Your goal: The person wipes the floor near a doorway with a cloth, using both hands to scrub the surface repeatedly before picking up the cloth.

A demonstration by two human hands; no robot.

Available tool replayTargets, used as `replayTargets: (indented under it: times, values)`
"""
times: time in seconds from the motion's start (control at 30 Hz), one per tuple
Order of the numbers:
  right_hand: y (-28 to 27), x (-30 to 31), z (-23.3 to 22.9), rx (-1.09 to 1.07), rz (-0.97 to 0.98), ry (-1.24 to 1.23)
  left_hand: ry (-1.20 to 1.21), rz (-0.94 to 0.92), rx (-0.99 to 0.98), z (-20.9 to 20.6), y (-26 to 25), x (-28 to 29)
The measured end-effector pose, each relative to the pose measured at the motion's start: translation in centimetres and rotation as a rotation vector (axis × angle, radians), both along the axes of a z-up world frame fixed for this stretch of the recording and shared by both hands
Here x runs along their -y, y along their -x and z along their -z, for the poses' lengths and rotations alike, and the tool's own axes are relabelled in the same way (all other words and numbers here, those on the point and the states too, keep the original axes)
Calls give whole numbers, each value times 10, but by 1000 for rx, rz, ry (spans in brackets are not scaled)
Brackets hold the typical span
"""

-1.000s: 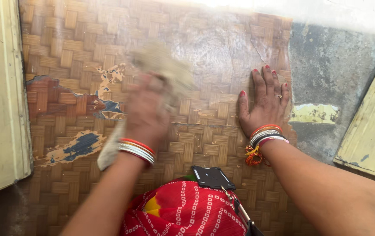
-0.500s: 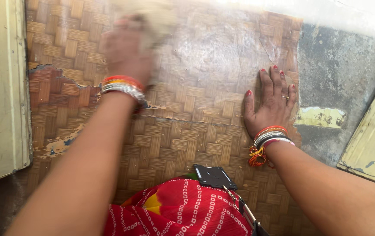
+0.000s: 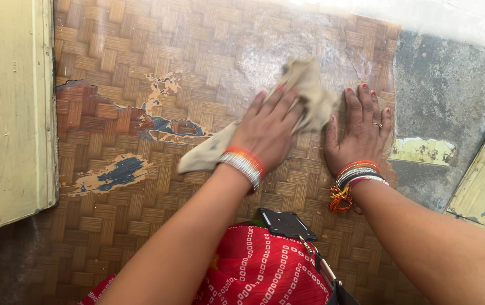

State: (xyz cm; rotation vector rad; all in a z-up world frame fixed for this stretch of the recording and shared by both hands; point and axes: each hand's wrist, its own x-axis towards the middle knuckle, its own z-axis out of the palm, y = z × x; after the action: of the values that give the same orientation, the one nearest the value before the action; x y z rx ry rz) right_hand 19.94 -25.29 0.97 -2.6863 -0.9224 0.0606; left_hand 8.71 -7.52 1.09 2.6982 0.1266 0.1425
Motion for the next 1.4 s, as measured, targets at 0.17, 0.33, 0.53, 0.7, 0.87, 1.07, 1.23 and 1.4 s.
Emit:
replayTargets:
  times: [0.17, 0.33, 0.53, 0.7, 0.87, 1.07, 1.23, 1.4]
  values:
    - [1, 0, -1, -9, 3, -3, -230, -172, -69, 26, -40, -65]
    - [0, -1, -2, 2, 0, 5, -123, -602, -3, 19, 43, -150]
    - [1, 0, 0, -1, -1, -6, -40, -606, 112, 13, 91, -102]
    - [2, 2, -1, -25, -8, 1, 1, -276, -1, 8, 43, 3]
    - [2, 1, -2, -16, -10, 0, -28, -53, -78, 18, -23, 17]
    - [1, 0, -4, -18, -2, 17, -121, -323, 58, 56, -10, -94]
    - [3, 3, -1, -13, -13, 15, -121, -620, -45, 32, 60, -127]
    - [0, 1, -3, -33, -15, 28, -259, -525, -60, 8, 82, -54]
